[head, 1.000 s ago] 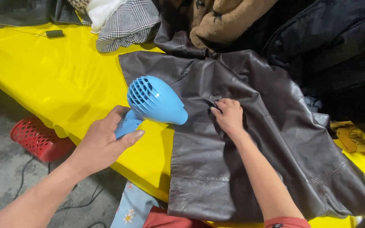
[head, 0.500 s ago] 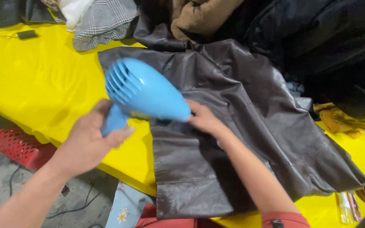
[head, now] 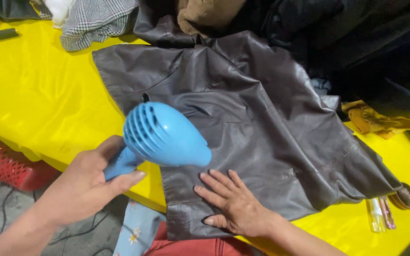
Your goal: The person is conditioning a leather jacket sleeve by heating it with a hair dryer, smoothing it by hand, marking it with a white pen, and folding the cuff.
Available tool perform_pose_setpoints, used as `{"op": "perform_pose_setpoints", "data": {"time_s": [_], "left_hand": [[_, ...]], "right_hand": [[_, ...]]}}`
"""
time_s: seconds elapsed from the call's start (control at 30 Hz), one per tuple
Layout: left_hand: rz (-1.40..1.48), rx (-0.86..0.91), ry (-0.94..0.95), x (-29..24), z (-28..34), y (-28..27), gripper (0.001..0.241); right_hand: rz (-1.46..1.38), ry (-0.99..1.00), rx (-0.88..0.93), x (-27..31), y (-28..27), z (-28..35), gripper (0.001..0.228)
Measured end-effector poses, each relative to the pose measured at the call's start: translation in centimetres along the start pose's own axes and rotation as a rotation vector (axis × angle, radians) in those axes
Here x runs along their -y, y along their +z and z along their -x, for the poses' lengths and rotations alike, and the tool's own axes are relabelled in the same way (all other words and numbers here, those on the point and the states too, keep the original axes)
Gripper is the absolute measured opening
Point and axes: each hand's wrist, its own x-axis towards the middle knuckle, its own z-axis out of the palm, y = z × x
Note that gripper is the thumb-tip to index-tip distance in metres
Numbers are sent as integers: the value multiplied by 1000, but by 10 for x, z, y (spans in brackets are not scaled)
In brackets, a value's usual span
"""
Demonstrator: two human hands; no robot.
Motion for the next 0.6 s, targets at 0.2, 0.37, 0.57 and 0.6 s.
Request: {"op": "perform_pose_setpoints", "data": {"time_s": [0.2,0.37,0.57,0.6], "left_hand": [[-211,-208,-99,14,-11,-26,49],[-218,-771,76,135,-72,-108,36],[125,-965,-123,266,-147,-209,31],[127,-957,-119,276,-156,-215,31]], "right_hand": [[194,146,-49,-37,-5,-11,75],[137,448,36,-54,-3,-5,69],[100,470,31,-55,2,-6,72],[100,479,30,-52,0,-7,72]]}}
